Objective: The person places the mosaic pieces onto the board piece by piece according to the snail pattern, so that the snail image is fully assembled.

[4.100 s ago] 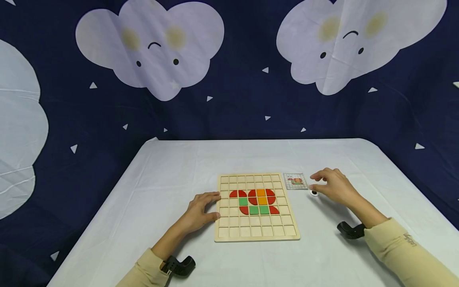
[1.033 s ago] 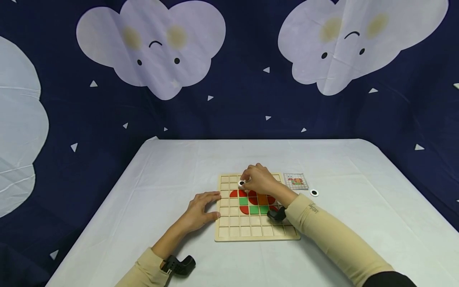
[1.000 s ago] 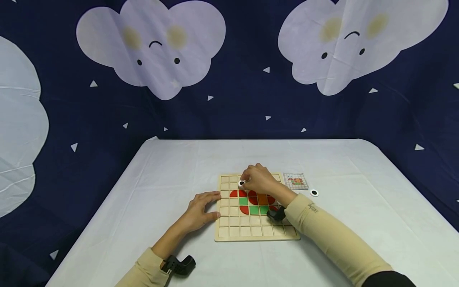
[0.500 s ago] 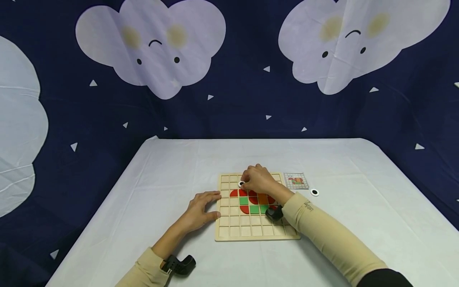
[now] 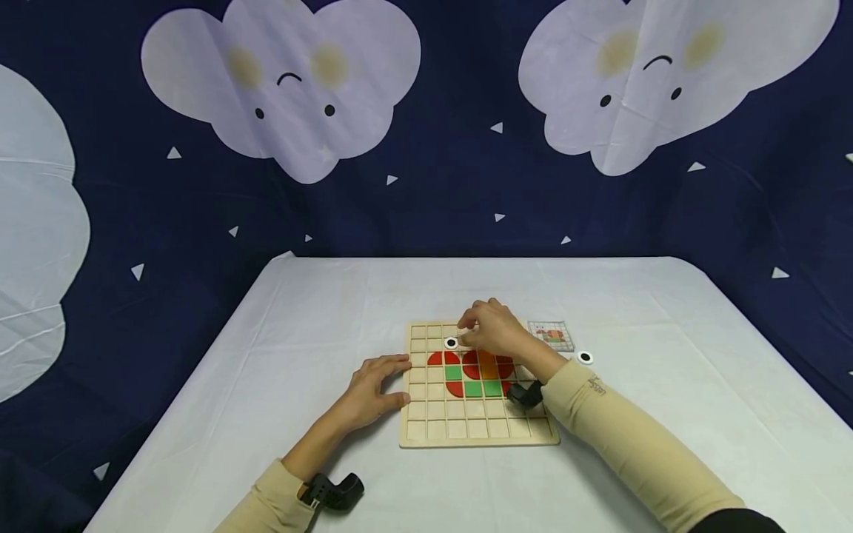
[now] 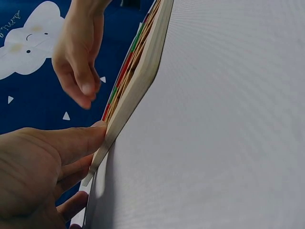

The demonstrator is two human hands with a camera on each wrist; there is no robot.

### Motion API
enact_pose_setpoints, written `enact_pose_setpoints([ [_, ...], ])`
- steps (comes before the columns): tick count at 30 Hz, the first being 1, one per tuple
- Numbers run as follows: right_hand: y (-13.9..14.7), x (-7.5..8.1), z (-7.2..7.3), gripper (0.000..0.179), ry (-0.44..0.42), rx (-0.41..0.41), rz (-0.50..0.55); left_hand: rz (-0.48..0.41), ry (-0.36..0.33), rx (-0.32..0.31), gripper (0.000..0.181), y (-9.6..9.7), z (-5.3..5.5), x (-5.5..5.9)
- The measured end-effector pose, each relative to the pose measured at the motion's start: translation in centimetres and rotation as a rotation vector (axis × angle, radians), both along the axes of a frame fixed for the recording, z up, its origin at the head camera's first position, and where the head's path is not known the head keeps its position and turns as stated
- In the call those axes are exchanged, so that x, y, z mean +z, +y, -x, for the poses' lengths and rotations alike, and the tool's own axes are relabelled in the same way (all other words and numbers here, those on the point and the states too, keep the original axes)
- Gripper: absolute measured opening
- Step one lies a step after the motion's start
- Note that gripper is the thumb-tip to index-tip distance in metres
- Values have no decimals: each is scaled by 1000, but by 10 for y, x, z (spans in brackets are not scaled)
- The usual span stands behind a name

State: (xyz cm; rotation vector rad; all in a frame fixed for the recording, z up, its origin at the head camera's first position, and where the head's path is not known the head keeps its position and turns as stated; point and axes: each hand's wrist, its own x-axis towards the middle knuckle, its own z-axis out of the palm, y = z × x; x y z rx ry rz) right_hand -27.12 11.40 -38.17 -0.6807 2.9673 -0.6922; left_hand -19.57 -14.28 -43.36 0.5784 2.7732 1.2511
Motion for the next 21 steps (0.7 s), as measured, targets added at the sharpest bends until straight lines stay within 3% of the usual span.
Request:
enact_pose_setpoints([
  [11,68,10,-13,29,42,-107,71,-3,-6,3,50,0,-1,3],
  [21,122,0,-28,27,70,-206,58,-6,-6,1,50,0,-1,2],
])
